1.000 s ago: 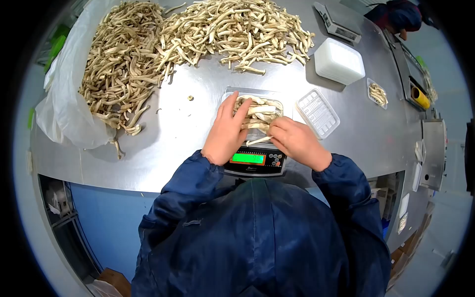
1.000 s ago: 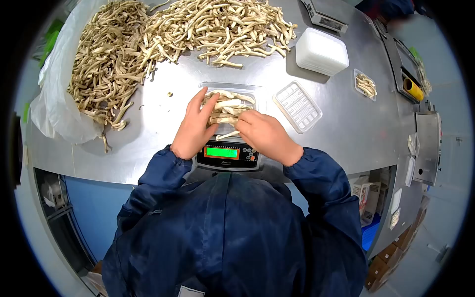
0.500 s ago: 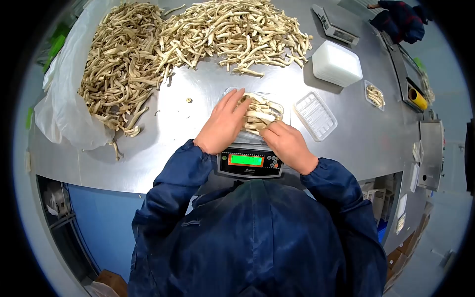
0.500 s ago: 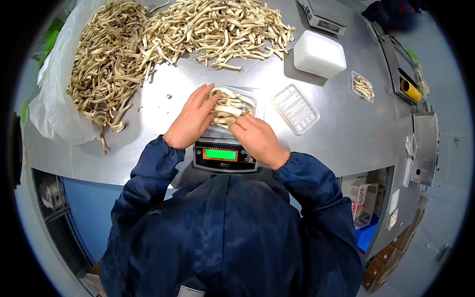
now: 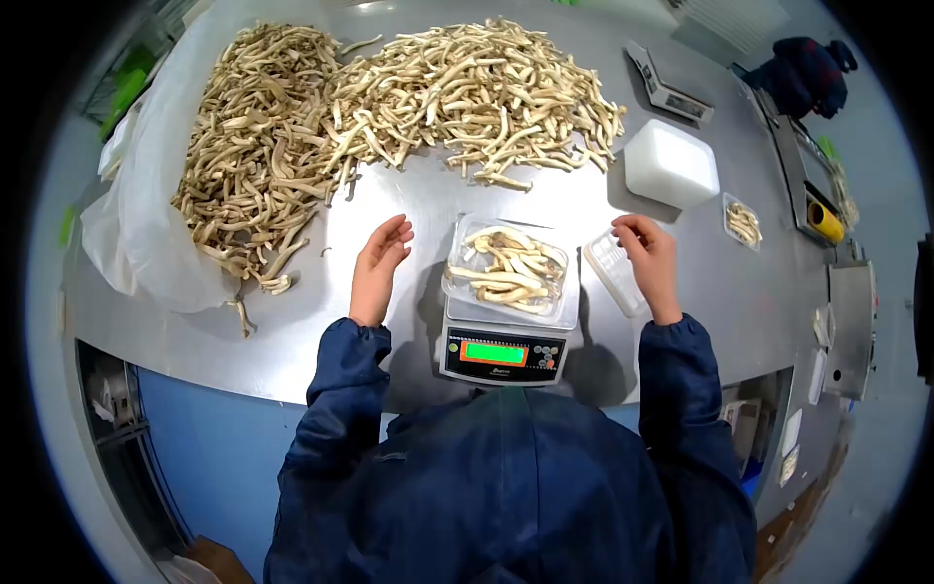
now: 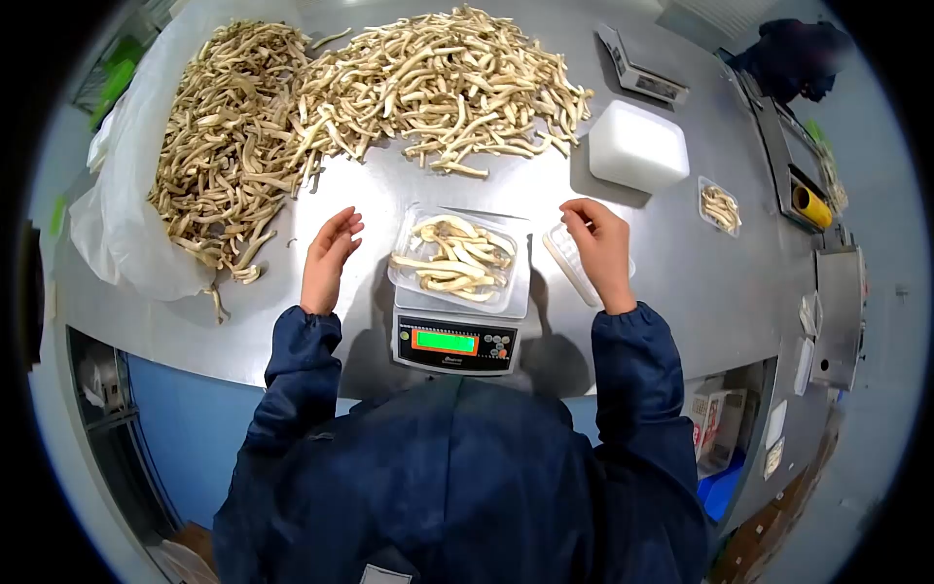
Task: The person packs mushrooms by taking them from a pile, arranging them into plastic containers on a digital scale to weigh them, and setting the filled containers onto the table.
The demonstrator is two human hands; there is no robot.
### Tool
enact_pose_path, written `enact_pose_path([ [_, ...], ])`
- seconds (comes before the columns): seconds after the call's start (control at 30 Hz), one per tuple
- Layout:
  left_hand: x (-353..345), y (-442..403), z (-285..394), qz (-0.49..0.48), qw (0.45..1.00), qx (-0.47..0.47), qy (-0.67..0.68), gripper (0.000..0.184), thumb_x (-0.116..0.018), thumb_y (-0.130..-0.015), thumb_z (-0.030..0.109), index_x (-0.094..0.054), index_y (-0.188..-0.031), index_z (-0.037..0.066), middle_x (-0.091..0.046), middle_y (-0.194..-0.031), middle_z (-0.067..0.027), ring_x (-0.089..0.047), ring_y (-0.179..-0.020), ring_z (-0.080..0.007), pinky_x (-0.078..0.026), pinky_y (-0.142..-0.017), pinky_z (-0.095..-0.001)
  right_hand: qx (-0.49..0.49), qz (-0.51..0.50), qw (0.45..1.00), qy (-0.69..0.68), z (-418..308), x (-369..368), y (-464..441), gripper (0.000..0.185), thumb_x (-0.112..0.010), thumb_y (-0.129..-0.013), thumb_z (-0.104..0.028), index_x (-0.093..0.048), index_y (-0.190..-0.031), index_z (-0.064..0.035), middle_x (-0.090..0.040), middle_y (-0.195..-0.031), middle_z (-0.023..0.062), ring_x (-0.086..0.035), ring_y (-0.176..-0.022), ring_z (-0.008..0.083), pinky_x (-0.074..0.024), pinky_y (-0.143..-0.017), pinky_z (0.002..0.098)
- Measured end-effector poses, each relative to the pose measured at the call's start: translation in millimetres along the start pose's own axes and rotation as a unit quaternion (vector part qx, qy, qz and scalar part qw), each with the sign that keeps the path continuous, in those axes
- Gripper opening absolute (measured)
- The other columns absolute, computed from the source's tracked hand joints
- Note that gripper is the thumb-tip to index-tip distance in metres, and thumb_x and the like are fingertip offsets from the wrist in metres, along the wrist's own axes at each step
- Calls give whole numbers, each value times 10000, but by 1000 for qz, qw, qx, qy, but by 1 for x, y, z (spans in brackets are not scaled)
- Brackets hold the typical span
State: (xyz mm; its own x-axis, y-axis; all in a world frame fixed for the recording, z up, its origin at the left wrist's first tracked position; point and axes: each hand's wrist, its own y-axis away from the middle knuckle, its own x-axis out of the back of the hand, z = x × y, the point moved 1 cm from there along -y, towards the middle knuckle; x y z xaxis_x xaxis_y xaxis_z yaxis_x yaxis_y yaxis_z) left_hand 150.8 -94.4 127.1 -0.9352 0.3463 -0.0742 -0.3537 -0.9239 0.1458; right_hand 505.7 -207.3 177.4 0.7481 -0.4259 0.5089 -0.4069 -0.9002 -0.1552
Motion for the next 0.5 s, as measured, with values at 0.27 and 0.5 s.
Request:
enact_pose_path([
  [0.27,21,-69,-46,11,936,-95,-340,278,-568,-838,79,-651,-1095,13,-663,-972,-145,-638,-875,-225,-499,-794,-307,-28,-9,998,-60,-2,-12,3,140,-586,-883,-79,-650,-914,41,-661,-781,65,-598,-683,105,-452,-607,226],
  [0.5,-34,-150,-44,-62,864,-233,-442,242,-531,-823,54,-650,-1030,14,-628,-961,-176,-599,-910,-365,-484,-827,-400,-126,36,987,-98,15,9,54,141,-566,-892,-80,-649,-941,22,-655,-792,54,-590,-682,96,-427,-586,217],
])
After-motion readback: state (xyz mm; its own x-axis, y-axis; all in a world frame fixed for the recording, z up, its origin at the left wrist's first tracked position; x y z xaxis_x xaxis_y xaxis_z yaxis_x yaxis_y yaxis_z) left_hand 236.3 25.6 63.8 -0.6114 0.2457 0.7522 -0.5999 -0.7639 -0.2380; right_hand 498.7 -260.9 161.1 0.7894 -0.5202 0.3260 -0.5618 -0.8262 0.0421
